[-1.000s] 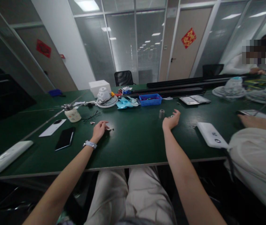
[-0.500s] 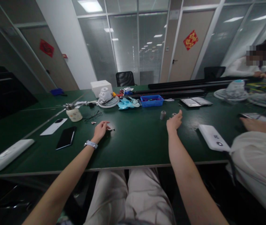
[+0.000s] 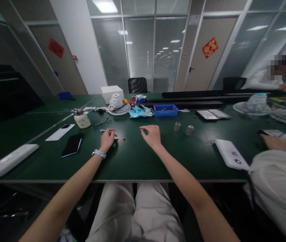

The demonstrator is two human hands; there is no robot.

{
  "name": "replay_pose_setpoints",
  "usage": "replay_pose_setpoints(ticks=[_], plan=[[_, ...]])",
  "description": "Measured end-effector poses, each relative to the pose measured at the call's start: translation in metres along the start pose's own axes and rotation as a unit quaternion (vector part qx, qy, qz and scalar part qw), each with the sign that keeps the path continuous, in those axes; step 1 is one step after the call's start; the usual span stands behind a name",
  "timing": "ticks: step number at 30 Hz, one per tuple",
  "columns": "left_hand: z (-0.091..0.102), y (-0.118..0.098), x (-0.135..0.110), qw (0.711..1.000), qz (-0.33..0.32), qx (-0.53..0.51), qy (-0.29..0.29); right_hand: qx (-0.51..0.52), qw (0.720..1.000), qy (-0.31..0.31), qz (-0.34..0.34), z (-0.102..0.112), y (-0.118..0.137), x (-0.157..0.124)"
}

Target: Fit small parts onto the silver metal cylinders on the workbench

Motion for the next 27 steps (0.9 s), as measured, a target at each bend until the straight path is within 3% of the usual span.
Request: replay_pose_setpoints(ticks=[2, 5, 10, 14, 16, 19, 22, 24, 27], plan=[[0.002, 0.001, 0.0, 1.0, 0.007, 0.001, -0.007, 0.075, 0.989, 0.125, -0.024, -0.048, 0.014, 0.001], [0.001, 0.002, 0.0, 1.0, 0.013, 0.004, -0.004, 0.121, 0.964, 0.219, -0.094, -0.092, 0.019, 0.0], [-0.001, 0.003, 0.001, 1.0, 0.014, 0.007, 0.002, 0.077, 0.968, 0.225, -0.081, -0.114, 0.032, 0.01], [0.0, 0.003, 0.0, 1.0, 0.012, 0.003, 0.005, 0.071, 0.973, 0.216, -0.047, -0.112, 0.042, 0.011], [0.0, 0.002, -0.001, 1.0, 0.013, 0.003, 0.008, 0.07, 0.978, 0.193, -0.03, -0.095, 0.038, 0.012], [-0.002, 0.001, -0.001, 1.0, 0.01, 0.003, 0.015, 0.027, 0.994, 0.108, -0.008, -0.038, 0.009, 0.016], [-0.003, 0.0, -0.001, 1.0, 0.004, 0.0, 0.017, -0.1, 0.994, -0.021, -0.032, 0.045, -0.049, 0.009], [-0.004, 0.0, -0.001, 1.0, -0.002, 0.002, 0.018, -0.195, 0.971, -0.098, -0.095, 0.099, -0.096, -0.012], [-0.004, -0.001, 0.0, 1.0, -0.004, 0.005, 0.02, -0.254, 0.938, -0.13, -0.194, 0.149, -0.157, -0.054]])
Point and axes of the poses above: each hand's wrist, its own x-axis towards the middle knuckle, its own z-axis out of the back of the hand, y = z × x, the point moved 8 cm from there along x, towards the middle knuckle, and after that the axes turned 13 degrees about z, right-handed, at the moved point
